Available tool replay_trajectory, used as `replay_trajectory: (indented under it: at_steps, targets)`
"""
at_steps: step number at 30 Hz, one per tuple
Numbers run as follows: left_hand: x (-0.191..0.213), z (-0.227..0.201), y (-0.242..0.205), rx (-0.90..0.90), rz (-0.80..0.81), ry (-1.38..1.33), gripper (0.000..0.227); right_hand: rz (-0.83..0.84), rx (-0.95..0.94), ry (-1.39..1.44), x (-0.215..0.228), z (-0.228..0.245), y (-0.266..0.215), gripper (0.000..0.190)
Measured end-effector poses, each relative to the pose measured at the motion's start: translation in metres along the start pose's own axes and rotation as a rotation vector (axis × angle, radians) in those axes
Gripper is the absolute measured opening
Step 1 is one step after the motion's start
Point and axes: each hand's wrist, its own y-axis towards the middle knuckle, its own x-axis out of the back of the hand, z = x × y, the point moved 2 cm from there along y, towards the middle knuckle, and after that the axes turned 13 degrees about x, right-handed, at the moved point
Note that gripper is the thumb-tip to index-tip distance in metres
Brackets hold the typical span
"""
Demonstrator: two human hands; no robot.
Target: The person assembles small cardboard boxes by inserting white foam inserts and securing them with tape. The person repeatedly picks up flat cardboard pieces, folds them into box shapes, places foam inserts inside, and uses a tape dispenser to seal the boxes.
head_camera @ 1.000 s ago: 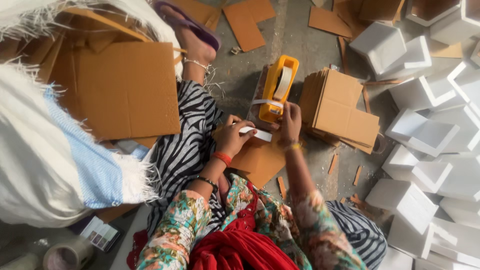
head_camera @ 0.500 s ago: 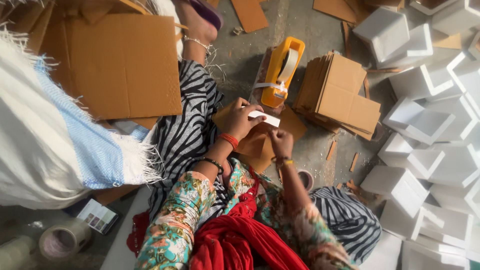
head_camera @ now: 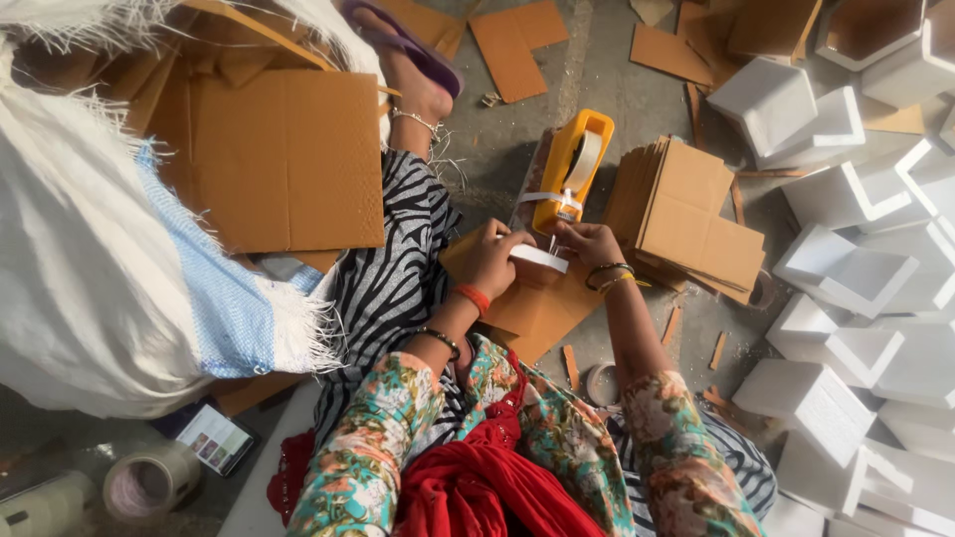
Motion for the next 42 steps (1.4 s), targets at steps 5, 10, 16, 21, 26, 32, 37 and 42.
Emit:
replay_trajectory:
  at_steps: [5,10,16,21,26,32,37,42]
  targets:
    - [-0.006,0.000,-0.012,-0.080,-0.085,-0.021,0.050,-0.102,-0.014,0.150,-0.011,0.007,-0.008,0.023]
    - [-0.009,-0.007,-0.001,-0.083,-0.014,-0.074,0.049,0.081,0.006,-0.510,-0.004,0.006,-0.018,0.032]
    - [0.018,-0.033,-0.048,-0.348,0.039,0.010,0.045,0.056,0.133,0.108,0.009,-0.061,-0.087,0.035]
    - [0.034,-0.061,-0.060,-0.707,0.190,-0.033,0.038,-0.251,0.050,0.486,0.016,-0.110,-0.115,0.043]
    - [0.048,-0.049,-0.052,-0.323,-0.123,-0.152,0.046,-0.237,-0.034,0.685,-0.007,-0.073,-0.112,0.047]
    - [0.090,0.011,-0.026,0.170,0.192,-0.619,0.045,-0.412,0.434,0.021,-0.047,0.002,-0.128,0.045]
    - [0.091,0.007,-0.013,0.105,0.090,-0.131,0.034,-0.137,0.607,-0.502,-0.048,0.040,-0.121,0.044]
    - [0.029,-0.017,0.004,-0.382,0.177,0.151,0.042,-0.104,0.605,-0.568,-0.054,0.023,-0.119,0.047]
